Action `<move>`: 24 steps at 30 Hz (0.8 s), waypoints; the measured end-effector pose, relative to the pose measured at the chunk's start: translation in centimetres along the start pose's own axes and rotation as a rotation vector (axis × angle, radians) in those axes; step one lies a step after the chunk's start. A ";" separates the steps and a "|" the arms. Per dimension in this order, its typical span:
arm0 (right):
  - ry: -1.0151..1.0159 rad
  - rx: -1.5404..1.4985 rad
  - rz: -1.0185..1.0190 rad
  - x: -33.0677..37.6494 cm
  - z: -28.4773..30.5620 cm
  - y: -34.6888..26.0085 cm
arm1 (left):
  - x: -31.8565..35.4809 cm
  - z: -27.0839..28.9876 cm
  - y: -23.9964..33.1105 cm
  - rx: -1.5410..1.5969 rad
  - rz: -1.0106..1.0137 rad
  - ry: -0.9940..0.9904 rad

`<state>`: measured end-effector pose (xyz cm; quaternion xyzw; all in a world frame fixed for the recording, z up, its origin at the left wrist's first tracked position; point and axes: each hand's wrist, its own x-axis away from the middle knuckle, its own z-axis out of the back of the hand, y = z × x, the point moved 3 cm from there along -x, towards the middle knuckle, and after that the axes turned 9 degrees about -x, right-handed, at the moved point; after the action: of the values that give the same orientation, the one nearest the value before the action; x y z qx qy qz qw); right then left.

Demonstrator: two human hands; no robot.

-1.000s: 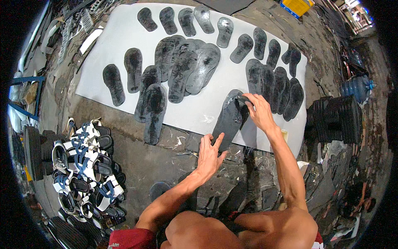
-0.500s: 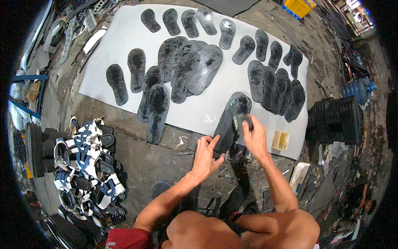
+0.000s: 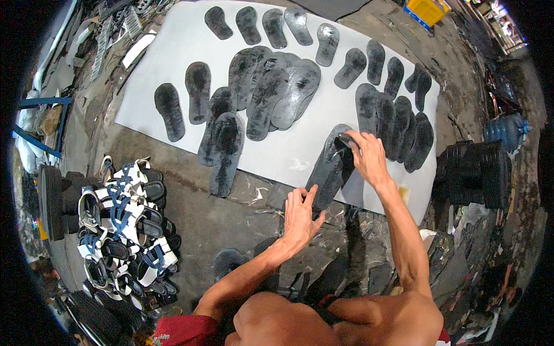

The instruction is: The person sits on the floor and scrubs multiple black shoe insoles with a brush and a yellow sponge. They pick up each insole, scrub it, and place it back on a white sheet, repeating the process for several insoles.

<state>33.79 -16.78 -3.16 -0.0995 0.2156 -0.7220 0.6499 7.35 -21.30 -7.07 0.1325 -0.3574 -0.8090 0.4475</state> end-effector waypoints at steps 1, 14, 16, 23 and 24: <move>-0.012 -0.024 0.013 1.1 -0.7 -0.8 | 0.4 0.3 -0.2 0.032 -0.029 0.031; 0.155 -0.642 -0.459 11.7 2.0 -11.2 | 0.7 2.1 -4.3 0.360 0.180 0.236; 0.281 -0.730 -0.533 10.5 4.6 -9.4 | 0.1 1.4 -1.3 0.118 -0.032 0.210; 0.397 -0.760 -0.526 10.5 6.8 -6.1 | -0.8 -0.7 0.6 0.009 0.030 0.098; 0.375 -0.727 -0.537 10.7 6.3 -6.0 | -0.9 -0.2 0.7 -0.014 0.031 0.096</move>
<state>29.66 -28.10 3.63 -0.2401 0.5338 -0.7476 0.3140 8.37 -20.92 -6.84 0.1622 -0.3319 -0.7971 0.4776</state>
